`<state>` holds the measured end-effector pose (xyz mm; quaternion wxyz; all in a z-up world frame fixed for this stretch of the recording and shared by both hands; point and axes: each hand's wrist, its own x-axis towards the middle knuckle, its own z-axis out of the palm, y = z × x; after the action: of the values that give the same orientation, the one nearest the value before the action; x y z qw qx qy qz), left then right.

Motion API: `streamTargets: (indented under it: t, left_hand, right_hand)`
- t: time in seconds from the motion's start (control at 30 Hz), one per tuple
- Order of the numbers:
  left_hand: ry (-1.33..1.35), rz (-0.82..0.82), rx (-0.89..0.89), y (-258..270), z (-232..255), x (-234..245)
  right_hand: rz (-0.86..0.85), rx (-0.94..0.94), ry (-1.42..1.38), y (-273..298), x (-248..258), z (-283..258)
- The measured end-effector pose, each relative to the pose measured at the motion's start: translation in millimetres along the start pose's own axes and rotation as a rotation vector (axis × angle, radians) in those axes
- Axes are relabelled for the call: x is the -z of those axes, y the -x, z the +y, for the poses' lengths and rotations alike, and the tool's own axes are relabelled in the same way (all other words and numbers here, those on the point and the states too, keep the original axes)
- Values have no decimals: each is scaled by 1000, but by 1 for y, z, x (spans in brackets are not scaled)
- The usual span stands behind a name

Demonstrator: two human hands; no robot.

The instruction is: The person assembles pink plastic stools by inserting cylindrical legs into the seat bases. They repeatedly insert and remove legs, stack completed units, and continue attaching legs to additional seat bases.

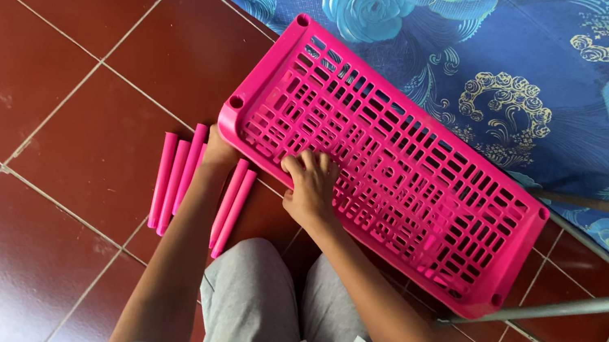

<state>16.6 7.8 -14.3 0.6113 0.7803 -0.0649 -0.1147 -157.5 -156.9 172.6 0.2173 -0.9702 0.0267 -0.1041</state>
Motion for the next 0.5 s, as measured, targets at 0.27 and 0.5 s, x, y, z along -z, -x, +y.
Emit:
streamTargets:
  t: [0.27, 0.5]
  left_hand:
    - [-111, -39, 87, -4, 10, 11]
    - [735, -238, 343, 32, 46, 18]
  right_hand:
    - [118, 34, -84, -13, 17, 6]
    - [119, 134, -150, 7, 4, 8]
